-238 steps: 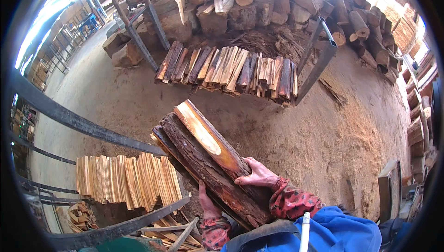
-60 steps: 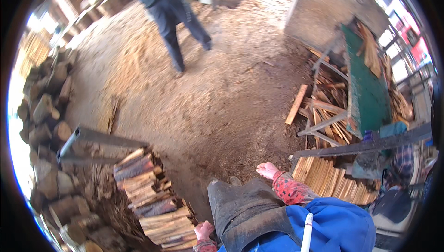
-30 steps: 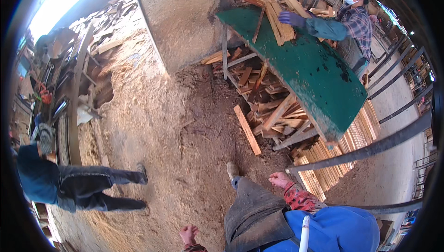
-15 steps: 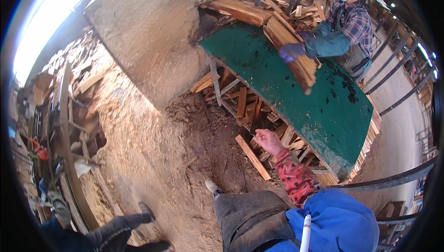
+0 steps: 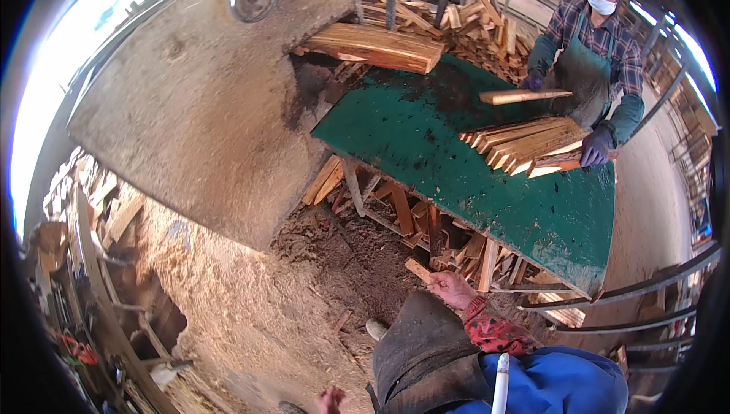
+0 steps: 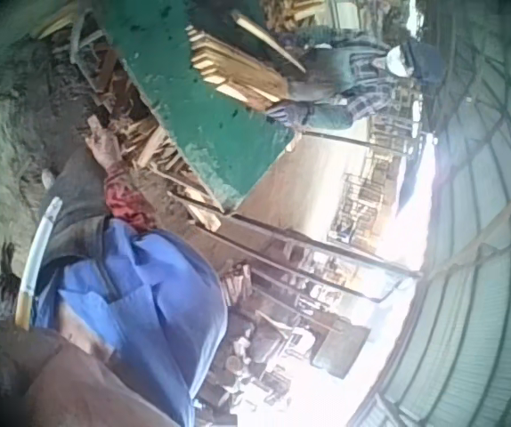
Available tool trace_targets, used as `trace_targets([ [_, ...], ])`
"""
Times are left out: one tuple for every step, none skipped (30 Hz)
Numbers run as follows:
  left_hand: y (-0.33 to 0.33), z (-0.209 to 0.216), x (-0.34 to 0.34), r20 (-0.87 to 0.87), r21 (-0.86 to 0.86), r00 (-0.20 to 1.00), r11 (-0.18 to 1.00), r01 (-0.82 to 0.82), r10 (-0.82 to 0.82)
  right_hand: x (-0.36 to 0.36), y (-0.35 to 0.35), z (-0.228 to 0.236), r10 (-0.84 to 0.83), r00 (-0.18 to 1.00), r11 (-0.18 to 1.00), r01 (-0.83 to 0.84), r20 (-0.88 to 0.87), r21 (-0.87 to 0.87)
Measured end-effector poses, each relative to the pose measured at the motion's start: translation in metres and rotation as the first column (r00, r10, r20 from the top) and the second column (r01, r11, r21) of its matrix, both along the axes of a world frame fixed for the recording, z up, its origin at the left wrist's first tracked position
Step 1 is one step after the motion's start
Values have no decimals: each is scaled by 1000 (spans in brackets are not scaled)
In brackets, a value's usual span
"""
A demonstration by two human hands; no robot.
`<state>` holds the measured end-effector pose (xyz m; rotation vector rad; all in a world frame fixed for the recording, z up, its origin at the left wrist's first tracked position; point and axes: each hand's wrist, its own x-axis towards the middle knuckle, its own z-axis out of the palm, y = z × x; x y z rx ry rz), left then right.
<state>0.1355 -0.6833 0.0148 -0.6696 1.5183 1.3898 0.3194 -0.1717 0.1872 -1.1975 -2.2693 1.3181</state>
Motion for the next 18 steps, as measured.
trace_targets([
  [22, 9, -39, -101, 45, 995, 999, -13, 18, -7, 2, 1, -38, 997, 998, 35, -61, -50],
  [37, 3, -71, -300, 65, 950, 995, -71, 87, -21, 3, 5, -58, 989, 993, 43, -134, -107],
  [104, 41, -100, -307, 89, 951, 996, -2, 29, -16, 14, 2, -133, 977, 985, 112, -166, -130],
  [125, 61, -124, -328, 58, 944, 998, -23, 41, -33, 19, 15, -104, 984, 988, 86, -142, -132],
  [149, 75, -144, -347, 71, 938, 997, 0, 24, -45, 27, 20, -50, 991, 997, 42, -121, -69],
  [182, 84, -159, -347, 80, 938, 997, 22, 7, -55, 40, 22, 1, 995, 1000, -1, -96, -3],
  [206, 90, -170, -352, 84, 936, 996, 34, -2, -66, 51, 22, 59, 996, 997, -56, -70, 56],
  [215, 82, -180, -337, 188, 942, 979, 79, -11, -83, 59, 19, 43, 980, 991, -18, -196, 129],
  [223, 74, -189, -323, 289, 946, 950, 121, -22, -99, 72, 19, 94, 974, 982, -57, -207, 177],
  [246, 73, -185, -327, 193, 944, 974, 123, -55, -110, 84, 19, 122, 972, 972, -76, -199, 223],
  [270, 84, -177, -282, 108, 955, 986, 128, -93, -118, 94, 21, 151, 971, 959, -99, -185, 264],
  [274, 74, -173, -277, 105, 952, 980, 168, -133, -126, 101, 23, 158, 971, 973, -121, -182, 199],
  [279, 67, -169, -276, 114, 946, 971, 208, -170, -135, 111, 26, 163, 970, 971, -126, -181, 204],
  [284, 61, -164, -220, 111, 964, 977, 180, -152, -144, 122, 27, 171, 969, 968, -132, -176, 211],
  [285, 59, -159, -169, 95, 978, 986, 136, -118, -153, 130, 27, 193, 965, 966, -154, -180, 210],
  [299, 69, -151, -148, 74, 986, 994, 83, -71, -158, 143, 28, 200, 961, 963, -157, -191, 220],
  [302, 69, -148, -126, 53, 991, 997, 57, -50, -166, 153, 31, 192, 962, 970, -157, -193, 186],
  [296, 55, -150, -114, 85, 992, 995, 59, -50, -174, 164, 35, 185, 963, 976, -157, -194, 151],
])
